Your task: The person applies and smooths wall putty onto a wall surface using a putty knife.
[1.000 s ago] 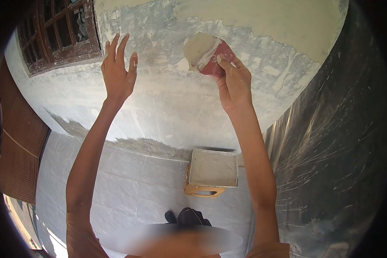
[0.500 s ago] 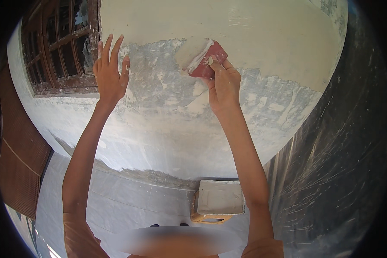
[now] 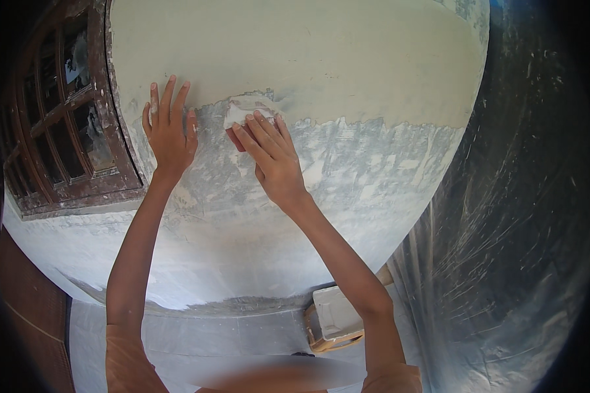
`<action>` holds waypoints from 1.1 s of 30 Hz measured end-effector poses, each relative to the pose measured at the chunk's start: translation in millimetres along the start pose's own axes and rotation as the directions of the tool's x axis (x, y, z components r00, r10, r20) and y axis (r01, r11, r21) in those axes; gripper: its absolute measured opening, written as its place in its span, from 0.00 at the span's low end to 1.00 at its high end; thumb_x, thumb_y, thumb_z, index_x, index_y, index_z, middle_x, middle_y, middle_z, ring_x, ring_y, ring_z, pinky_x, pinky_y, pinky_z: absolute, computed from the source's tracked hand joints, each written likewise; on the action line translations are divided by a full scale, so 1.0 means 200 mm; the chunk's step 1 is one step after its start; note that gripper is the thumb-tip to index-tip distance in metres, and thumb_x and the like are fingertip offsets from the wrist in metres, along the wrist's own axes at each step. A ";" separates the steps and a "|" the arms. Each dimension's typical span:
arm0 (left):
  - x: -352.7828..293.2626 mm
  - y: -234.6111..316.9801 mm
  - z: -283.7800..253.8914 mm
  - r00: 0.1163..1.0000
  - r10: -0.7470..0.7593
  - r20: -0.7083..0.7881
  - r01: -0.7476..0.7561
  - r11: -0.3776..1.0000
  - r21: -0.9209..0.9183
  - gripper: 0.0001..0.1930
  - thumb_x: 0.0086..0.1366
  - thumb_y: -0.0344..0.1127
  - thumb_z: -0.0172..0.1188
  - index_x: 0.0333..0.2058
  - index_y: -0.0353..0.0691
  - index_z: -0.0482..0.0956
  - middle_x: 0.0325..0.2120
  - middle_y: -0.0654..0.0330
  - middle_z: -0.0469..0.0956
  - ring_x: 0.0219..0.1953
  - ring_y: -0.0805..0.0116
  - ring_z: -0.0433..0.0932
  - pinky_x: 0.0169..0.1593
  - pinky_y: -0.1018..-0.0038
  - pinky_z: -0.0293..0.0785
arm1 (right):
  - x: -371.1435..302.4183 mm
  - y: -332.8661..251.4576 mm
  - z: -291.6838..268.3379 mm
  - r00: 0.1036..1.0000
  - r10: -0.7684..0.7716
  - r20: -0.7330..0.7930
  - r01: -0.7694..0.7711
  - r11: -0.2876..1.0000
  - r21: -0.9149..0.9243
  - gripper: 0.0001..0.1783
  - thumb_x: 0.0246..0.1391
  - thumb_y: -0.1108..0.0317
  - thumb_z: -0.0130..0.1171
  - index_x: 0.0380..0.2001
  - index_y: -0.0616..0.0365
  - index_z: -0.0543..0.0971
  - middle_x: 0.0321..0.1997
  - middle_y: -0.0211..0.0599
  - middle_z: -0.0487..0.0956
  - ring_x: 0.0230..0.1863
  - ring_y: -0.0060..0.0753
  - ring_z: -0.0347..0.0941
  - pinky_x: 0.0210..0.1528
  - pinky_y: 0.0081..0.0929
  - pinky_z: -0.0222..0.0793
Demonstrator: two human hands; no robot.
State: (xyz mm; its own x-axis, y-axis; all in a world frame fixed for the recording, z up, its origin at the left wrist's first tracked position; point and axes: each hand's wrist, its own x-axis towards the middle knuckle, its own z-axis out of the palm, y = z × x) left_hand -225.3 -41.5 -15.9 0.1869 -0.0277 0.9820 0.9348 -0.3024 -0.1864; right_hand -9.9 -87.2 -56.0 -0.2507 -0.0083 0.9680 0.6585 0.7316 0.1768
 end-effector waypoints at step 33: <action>0.08 -0.03 0.12 0.990 -0.071 -0.126 0.071 0.997 -0.005 0.23 0.68 0.42 0.47 0.61 0.55 0.69 0.66 0.60 0.60 0.70 0.52 0.49 0.68 0.51 0.40 | 0.05 0.01 -0.16 0.851 0.524 -0.038 -0.489 0.816 0.308 0.21 0.62 0.75 0.52 0.59 0.57 0.71 0.46 0.46 0.81 0.43 0.32 0.81 0.45 0.25 0.76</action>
State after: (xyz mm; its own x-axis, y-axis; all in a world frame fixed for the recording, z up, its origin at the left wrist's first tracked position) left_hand -221.6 -17.2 -0.1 0.0808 -0.1259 0.9887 0.9440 -0.3088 -0.1165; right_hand 10.6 -107.8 -40.5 0.1589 0.3504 0.9230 0.4413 0.8111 -0.3839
